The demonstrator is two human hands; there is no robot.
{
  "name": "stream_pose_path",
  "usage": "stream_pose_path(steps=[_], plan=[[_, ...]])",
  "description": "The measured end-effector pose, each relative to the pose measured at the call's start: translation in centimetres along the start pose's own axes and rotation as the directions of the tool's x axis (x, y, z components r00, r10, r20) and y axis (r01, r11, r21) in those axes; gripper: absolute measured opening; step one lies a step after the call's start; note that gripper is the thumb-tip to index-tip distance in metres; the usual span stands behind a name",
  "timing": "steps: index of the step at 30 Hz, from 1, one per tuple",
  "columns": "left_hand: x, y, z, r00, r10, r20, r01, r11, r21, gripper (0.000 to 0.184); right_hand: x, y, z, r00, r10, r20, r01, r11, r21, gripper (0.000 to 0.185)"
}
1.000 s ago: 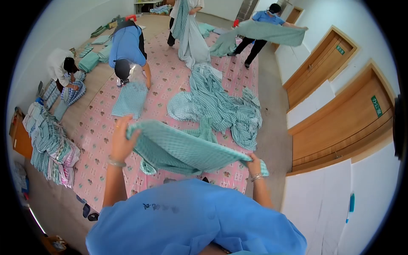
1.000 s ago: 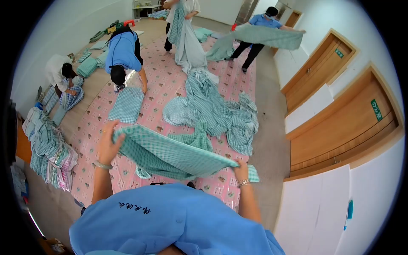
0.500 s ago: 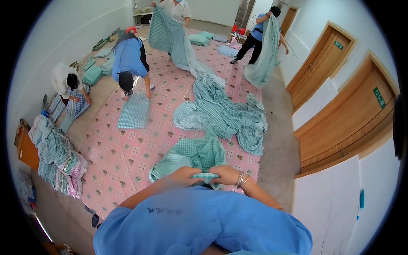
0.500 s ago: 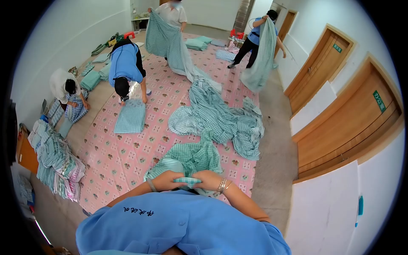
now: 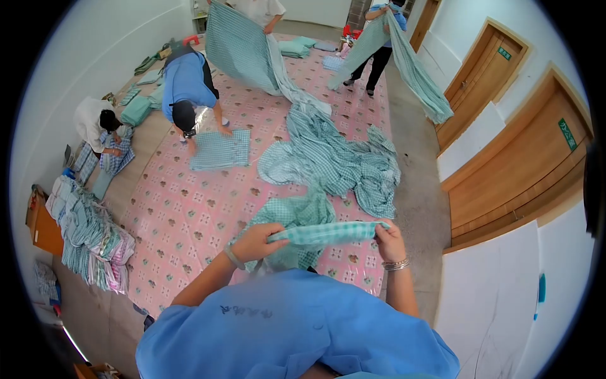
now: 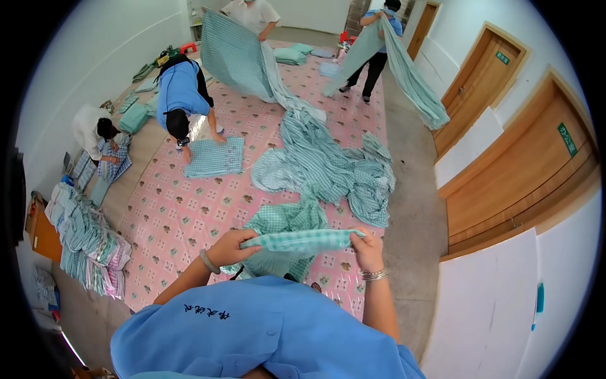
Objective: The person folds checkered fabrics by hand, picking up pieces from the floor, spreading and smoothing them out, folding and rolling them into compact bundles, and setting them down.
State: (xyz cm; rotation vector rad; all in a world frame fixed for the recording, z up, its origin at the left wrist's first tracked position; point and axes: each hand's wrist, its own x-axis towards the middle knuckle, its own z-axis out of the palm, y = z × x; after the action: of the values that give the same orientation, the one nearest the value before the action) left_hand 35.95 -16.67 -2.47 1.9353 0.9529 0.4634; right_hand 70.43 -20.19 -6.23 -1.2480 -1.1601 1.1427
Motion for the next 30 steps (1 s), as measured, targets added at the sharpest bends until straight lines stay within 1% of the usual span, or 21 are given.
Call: stream_pose_path(steps=[1,3,4,5,6,7,8,10,11,13,14,16,17,18,19,20,21,23,27,29,30], plan=[[0.2,0.0,0.3,1.000,0.001,0.004,-0.001,1.000,-0.002,0.019,-0.4,-0.6,1.5,0.994,0.033,0.103,-0.038,0.998,0.044,0.013],[0.9,0.0,1.4,0.952,0.287,-0.105,-0.264,0.945,0.193,0.026,-1.0,-1.7,4.9,0.945,0.068,0.320,-0.087,0.995,0.048,0.014],[1.1,0.2,2.1,0.953,0.286,-0.102,-0.263,0.946,0.190,0.026,-1.1,-2.2,6.6,0.899,0.077,0.431,-0.090,0.996,0.010,0.015],[1.3,0.5,3.1,0.962,0.268,-0.057,-0.266,0.963,0.040,0.027,-1.0,-2.8,8.2,0.899,0.080,0.431,-0.093,0.996,0.011,0.015],[1.5,0.8,3.8,0.967,0.256,-0.010,-0.255,0.960,-0.111,0.028,-0.6,-3.5,9.6,0.839,-0.121,0.531,0.226,0.964,-0.138,0.014],[1.6,1.1,4.1,0.965,0.246,0.094,-0.229,0.960,-0.162,0.025,-0.6,-3.8,10.4,0.709,-0.274,0.650,0.531,0.814,-0.235,0.014],[1.5,1.1,4.6,0.966,0.243,0.093,-0.226,0.961,-0.160,0.025,-0.6,-3.5,10.7,0.707,-0.276,0.651,0.531,0.815,-0.231,0.014],[1.2,0.2,5.7,0.995,0.048,0.084,-0.012,0.921,-0.390,0.024,-0.1,-2.7,11.2,0.816,-0.162,0.554,0.300,0.939,-0.167,0.014],[1.2,0.2,5.9,0.997,0.072,0.005,-0.065,0.924,-0.376,0.025,0.0,-2.6,11.3,0.813,-0.157,0.561,0.297,0.940,-0.167,0.014],[0.6,0.5,5.5,0.996,0.046,-0.076,-0.069,0.936,-0.346,0.025,0.1,-2.1,11.6,0.870,-0.005,0.493,-0.028,0.998,0.060,0.014],[0.4,1.2,4.9,0.989,0.026,-0.149,-0.071,0.948,-0.309,0.025,0.5,-1.4,11.4,0.864,0.015,0.503,-0.051,0.997,0.057,0.014],[0.3,1.9,3.9,0.970,-0.095,-0.222,0.021,0.949,-0.314,0.020,1.3,1.1,10.6,0.808,0.043,0.587,0.155,0.946,-0.284,0.015],[0.4,1.7,3.3,0.969,-0.040,-0.246,-0.017,0.974,-0.225,0.019,1.3,2.6,10.5,0.800,0.078,0.595,0.116,0.953,-0.281,0.015],[0.5,1.5,2.6,0.965,0.021,-0.262,-0.056,0.990,-0.127,0.019,1.6,4.1,10.5,0.801,0.033,0.598,0.155,0.953,-0.261,0.017],[0.4,1.8,2.1,0.956,0.041,-0.290,-0.111,0.968,-0.227,0.016,1.7,5.2,10.5,0.802,-0.011,0.597,0.191,0.952,-0.238,0.019],[0.1,2.5,1.6,0.945,0.057,-0.323,-0.166,0.933,-0.320,0.014,1.7,5.5,10.4,0.798,-0.006,0.603,0.245,0.917,-0.316,0.019],[-0.3,3.4,0.8,0.952,0.025,-0.306,-0.133,0.933,-0.335,0.014,2.0,5.8,10.2,0.795,-0.005,0.607,0.302,0.871,-0.388,0.019],[-1.3,5.7,-0.7,0.912,0.134,-0.387,-0.267,0.912,-0.312,0.013,2.2,8.6,9.6,0.800,0.022,0.599,0.317,0.833,-0.454,0.019],[-4.1,8.6,-2.9,0.877,0.149,-0.457,-0.220,0.970,-0.107,0.013,2.0,14.1,8.5,0.825,0.022,0.565,0.323,0.802,-0.503,0.019],[-5.1,8.6,-3.2,0.731,0.280,-0.622,-0.379,0.925,-0.030,0.014,1.8,18.1,7.6,0.807,0.008,0.591,0.426,0.686,-0.590,0.019],[-5.5,8.8,-3.8,0.668,0.330,-0.667,-0.427,0.904,0.021,0.016,1.7,19.4,7.1,0.806,0.005,0.591,0.424,0.693,-0.583,0.019]])
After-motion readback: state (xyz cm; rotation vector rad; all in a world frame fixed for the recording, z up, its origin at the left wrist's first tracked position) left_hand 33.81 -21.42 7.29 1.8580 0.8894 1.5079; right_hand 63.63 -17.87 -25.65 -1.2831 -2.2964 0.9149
